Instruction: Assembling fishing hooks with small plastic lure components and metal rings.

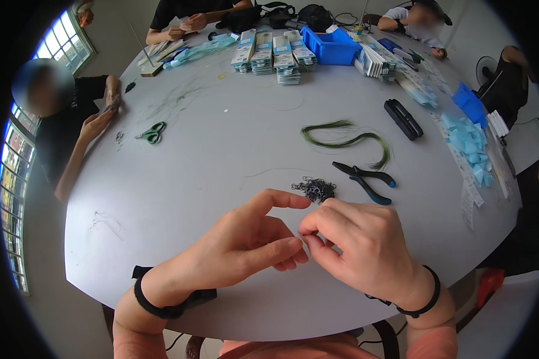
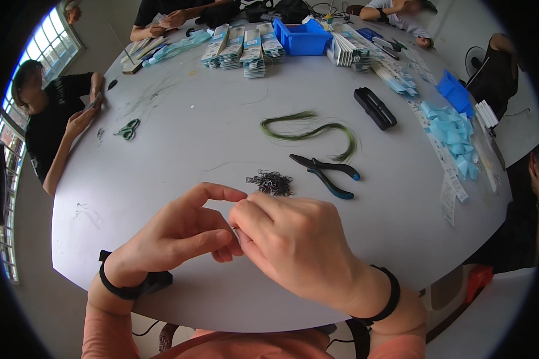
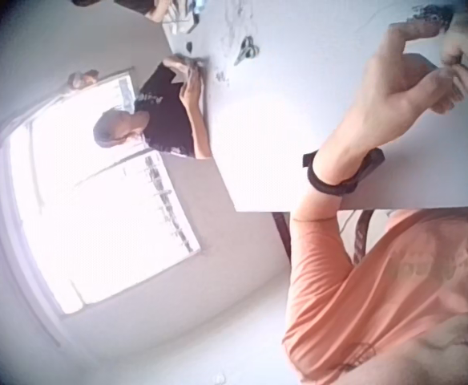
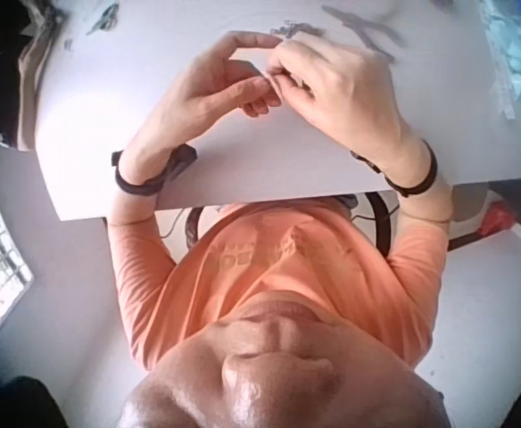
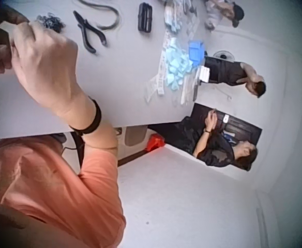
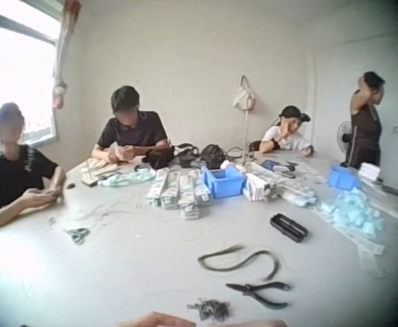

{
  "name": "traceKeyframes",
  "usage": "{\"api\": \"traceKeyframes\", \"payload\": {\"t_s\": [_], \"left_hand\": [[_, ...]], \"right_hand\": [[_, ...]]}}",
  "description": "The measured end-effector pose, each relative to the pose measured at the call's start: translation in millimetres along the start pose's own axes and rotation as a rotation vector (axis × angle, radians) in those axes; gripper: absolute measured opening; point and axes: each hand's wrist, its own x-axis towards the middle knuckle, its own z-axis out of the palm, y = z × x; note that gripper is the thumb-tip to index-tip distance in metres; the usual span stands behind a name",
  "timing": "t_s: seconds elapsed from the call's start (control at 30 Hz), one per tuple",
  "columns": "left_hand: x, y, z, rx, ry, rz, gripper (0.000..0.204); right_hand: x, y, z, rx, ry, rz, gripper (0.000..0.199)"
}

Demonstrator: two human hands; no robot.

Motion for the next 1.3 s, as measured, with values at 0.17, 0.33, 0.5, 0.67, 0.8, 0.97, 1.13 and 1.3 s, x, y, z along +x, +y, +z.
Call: {"api": "traceKeyframes", "payload": {"t_s": [0.17,0.33,0.5,0.67,0.8,0.97,1.13,1.3], "left_hand": [[-3.3,1.2,2.4,0.190,0.090,0.051,0.035],[-1.4,-4.2,-0.8,0.514,0.159,0.225,0.018],[1.9,-6.6,-1.1,0.555,0.240,0.274,0.023],[0.2,-5.7,4.0,0.020,0.099,0.090,0.039],[0.6,-4.4,0.7,-0.049,0.004,0.023,0.041],[0.2,-5.8,0.9,0.136,0.092,0.099,0.035],[1.3,-7.2,-0.7,0.324,0.158,0.170,0.024],[1.1,-7.3,1.1,0.331,0.182,0.133,0.017]], "right_hand": [[0.3,-1.6,1.6,0.017,0.017,0.000,0.021],[-0.3,-0.2,0.8,0.030,0.014,0.010,0.020],[0.0,2.2,2.1,0.042,0.028,0.025,0.018],[-0.7,3.3,3.7,0.039,0.026,0.018,0.018],[-0.8,3.8,4.6,0.041,0.032,0.018,0.019],[-0.3,3.2,4.3,0.037,0.024,0.017,0.019],[0.0,2.9,4.2,0.036,0.032,0.016,0.018],[0.4,3.1,4.8,0.046,0.044,0.019,0.018]]}}
